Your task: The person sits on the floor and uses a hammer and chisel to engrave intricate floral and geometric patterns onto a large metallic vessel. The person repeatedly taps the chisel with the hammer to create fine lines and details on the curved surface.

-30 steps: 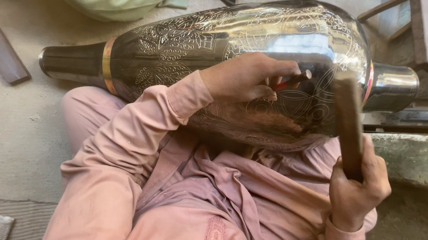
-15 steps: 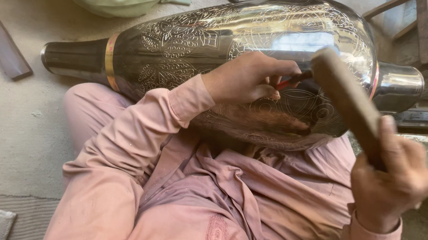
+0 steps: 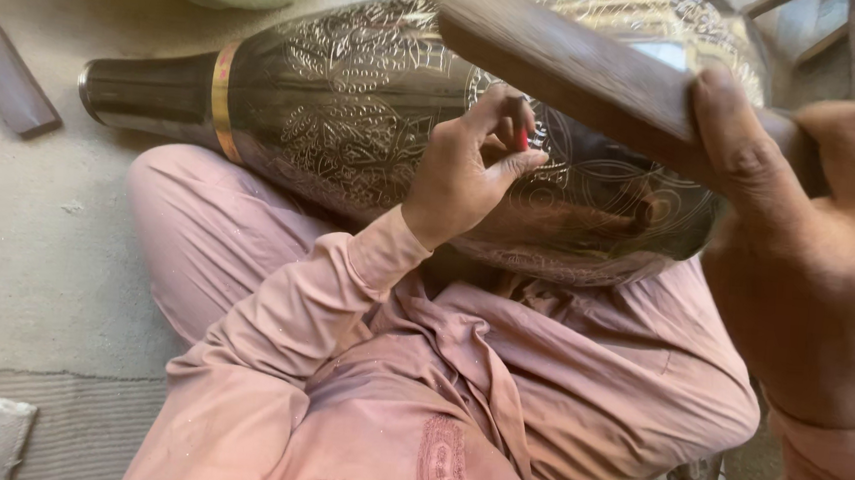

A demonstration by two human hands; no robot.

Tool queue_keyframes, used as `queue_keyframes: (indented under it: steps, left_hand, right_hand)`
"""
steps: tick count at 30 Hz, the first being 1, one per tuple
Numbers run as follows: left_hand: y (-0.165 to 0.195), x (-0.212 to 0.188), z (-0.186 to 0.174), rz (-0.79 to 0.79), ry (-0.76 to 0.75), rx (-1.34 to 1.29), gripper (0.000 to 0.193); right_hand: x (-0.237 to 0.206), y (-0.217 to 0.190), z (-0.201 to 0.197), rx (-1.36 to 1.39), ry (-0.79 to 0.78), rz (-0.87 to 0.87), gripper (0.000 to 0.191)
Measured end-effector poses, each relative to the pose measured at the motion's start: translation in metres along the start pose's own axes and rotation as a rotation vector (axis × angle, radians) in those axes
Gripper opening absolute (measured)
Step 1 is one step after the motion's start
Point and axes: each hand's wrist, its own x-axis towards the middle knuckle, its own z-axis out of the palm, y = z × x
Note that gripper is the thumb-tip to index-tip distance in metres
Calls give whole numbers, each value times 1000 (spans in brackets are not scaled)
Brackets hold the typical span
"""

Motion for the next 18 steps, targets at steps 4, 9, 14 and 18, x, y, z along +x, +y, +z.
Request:
queue_keyframes:
  steps: [4, 9, 14, 18]
  left_hand:
    - [-4, -26, 12, -74, 200, -138, 27]
    - [-8, -43, 20, -22, 333, -74, 19]
    - [-14, -43, 15, -22, 282, 7, 21]
    - [-18, -13, 8, -67, 13, -46, 43]
  right_hand:
    - [31, -25, -24, -404, 46, -262, 33]
    - [43, -52, -48, -623, 108, -400, 34]
    - [-2, -44, -23, -538, 93, -262, 34]
    - [-62, -23, 5, -425, -12, 74, 41]
